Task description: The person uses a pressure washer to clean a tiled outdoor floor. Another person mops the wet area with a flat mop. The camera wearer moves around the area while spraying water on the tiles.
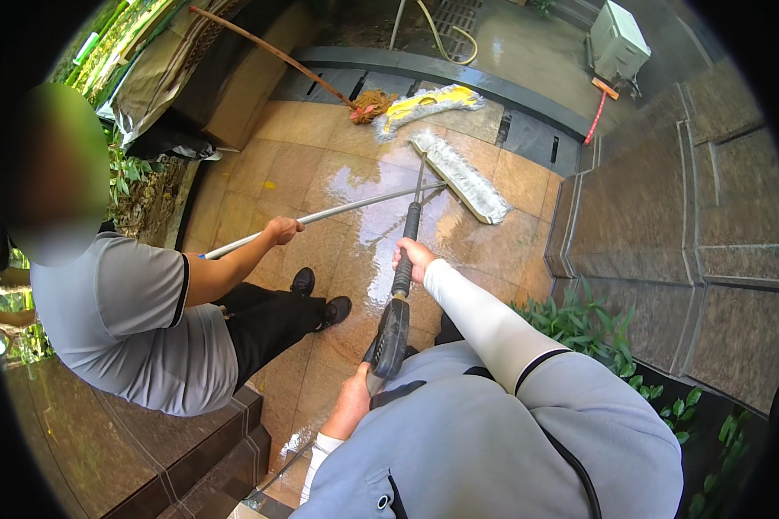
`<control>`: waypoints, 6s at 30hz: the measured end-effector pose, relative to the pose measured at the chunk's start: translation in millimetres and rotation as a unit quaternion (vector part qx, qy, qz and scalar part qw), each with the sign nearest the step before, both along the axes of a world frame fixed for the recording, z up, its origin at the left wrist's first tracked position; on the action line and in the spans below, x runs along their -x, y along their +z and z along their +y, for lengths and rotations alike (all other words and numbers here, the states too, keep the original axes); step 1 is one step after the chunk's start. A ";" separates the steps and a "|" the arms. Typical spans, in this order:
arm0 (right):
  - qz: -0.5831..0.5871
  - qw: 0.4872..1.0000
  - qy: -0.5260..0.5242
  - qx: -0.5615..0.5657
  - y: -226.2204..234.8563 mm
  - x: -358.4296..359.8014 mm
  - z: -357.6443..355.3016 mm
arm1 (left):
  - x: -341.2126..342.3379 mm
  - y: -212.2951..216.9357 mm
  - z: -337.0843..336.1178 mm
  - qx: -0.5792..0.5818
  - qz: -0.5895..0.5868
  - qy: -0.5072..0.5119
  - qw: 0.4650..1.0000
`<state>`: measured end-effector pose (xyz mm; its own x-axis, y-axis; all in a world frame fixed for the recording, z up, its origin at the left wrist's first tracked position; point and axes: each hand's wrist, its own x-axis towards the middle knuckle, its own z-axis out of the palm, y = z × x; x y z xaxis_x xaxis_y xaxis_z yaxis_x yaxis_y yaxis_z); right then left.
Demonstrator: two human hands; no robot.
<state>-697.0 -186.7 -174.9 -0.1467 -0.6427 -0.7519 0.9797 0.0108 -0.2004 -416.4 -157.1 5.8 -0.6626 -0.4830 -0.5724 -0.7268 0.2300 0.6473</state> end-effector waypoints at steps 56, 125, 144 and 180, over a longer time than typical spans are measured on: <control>-0.008 0.996 -0.082 -0.023 12.4 -8.2 45.4 | -0.4 10.3 0.7 0.013 -0.015 -0.084 0.996; 0.020 0.992 -0.124 0.005 42.8 -117.6 162.1 | -109.0 36.6 108.7 -0.007 0.048 -0.091 0.995; -0.002 0.990 -0.133 -0.034 54.2 7.3 54.3 | 37.9 93.5 -25.9 -0.006 0.078 -0.139 0.987; -0.070 0.996 0.053 -0.011 45.5 54.8 -20.0 | 109.7 102.9 2.3 0.032 -0.094 0.015 0.995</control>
